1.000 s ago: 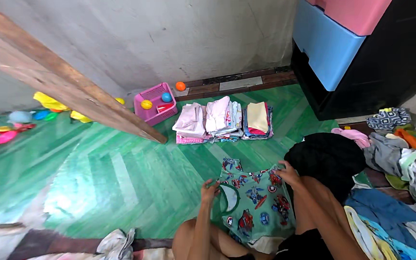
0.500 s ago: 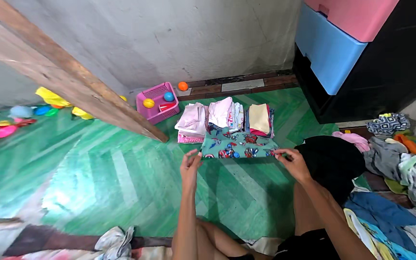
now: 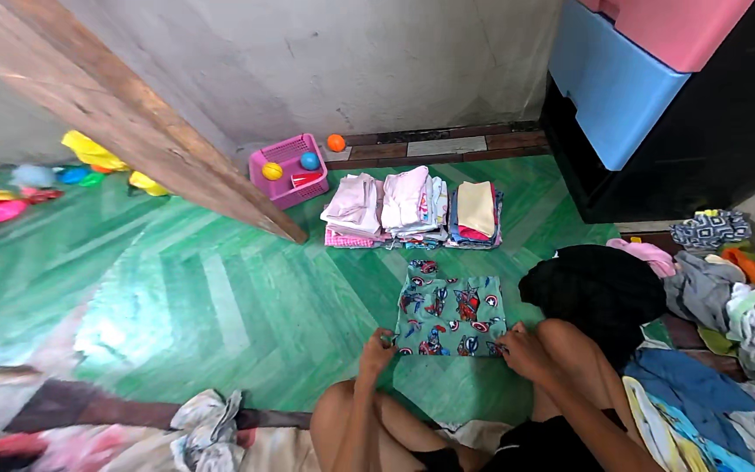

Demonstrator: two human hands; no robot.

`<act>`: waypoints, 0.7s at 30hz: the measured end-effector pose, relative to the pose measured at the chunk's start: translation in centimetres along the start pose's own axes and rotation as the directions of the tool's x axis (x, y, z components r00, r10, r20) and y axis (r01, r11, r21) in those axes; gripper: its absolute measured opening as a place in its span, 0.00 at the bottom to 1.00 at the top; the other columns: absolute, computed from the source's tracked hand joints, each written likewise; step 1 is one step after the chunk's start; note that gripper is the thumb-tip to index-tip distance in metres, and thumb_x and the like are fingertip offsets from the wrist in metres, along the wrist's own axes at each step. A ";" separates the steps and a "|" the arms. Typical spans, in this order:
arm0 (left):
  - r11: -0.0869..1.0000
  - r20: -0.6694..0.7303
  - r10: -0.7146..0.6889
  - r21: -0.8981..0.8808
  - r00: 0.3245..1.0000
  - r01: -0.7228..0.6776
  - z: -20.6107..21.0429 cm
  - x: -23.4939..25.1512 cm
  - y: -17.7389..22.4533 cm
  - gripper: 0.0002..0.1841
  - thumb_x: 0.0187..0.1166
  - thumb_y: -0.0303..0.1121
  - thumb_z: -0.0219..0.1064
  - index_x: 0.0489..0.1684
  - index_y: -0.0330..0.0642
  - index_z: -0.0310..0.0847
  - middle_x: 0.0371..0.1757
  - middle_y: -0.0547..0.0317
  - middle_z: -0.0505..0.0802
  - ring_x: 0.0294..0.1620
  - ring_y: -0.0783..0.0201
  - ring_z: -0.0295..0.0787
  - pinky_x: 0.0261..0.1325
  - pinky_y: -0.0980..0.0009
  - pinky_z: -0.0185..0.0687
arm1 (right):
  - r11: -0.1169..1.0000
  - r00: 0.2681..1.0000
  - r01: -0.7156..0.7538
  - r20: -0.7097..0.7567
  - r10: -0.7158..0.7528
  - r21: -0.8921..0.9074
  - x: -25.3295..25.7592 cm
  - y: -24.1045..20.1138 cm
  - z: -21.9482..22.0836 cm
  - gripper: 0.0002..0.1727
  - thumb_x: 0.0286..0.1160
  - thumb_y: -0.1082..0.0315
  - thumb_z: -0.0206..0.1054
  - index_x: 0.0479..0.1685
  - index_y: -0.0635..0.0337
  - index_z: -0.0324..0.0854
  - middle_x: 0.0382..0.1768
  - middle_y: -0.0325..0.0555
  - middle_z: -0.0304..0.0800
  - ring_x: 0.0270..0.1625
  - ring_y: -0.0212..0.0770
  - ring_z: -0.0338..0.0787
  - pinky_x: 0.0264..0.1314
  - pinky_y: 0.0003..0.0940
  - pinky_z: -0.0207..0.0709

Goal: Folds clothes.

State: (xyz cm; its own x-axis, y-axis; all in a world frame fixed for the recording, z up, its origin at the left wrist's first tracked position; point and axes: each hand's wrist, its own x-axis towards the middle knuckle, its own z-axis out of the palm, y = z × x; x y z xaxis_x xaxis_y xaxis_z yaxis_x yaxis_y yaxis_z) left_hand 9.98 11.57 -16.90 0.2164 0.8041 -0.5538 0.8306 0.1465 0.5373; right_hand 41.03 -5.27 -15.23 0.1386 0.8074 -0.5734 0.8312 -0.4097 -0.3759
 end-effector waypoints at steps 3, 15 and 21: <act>0.996 0.035 -0.045 0.085 0.998 0.042 0.2 -0.2 -0.5 0.30 0.74 0.31 0.75 0.78 0.40 0.72 0.55 0.38 0.93 0.59 0.40 0.90 0.65 0.39 0.80 | 0.998 1.000 -0.014 0.015 0.015 -0.055 -0.1 -0.1 0.5 0.19 0.81 0.68 0.63 0.68 0.55 0.87 0.71 0.55 0.85 0.84 0.61 0.67 0.82 0.61 0.62; 0.960 -0.026 -0.132 0.245 0.991 0.135 -1.3 -1.1 1.1 0.22 0.77 0.39 0.72 0.69 0.42 0.83 0.63 0.38 0.90 0.68 0.36 0.85 0.67 0.31 0.75 | 0.998 0.999 -0.040 0.011 0.040 -0.056 0.3 -3.4 0.0 0.22 0.81 0.53 0.67 0.62 0.59 0.88 0.79 0.66 0.71 0.88 0.68 0.59 0.80 0.70 0.60; 0.987 -0.220 0.158 0.043 0.963 -0.152 0.1 2.2 4.1 0.16 0.84 0.30 0.63 0.64 0.33 0.84 0.67 0.37 0.86 0.64 0.44 0.88 0.69 0.47 0.81 | 0.915 0.990 0.116 -0.124 -0.074 0.385 7.5 -8.6 0.9 0.21 0.85 0.60 0.63 0.68 0.64 0.84 0.67 0.59 0.87 0.76 0.57 0.80 0.83 0.53 0.67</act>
State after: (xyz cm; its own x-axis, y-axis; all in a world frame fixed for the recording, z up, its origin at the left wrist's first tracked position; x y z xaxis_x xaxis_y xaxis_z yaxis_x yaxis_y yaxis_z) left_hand 13.92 13.86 -15.94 0.2270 0.9239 -0.3081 0.8093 -0.0029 0.5874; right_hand 34.41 3.89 -16.96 0.1429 0.8818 -0.4494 0.5696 -0.4446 -0.6912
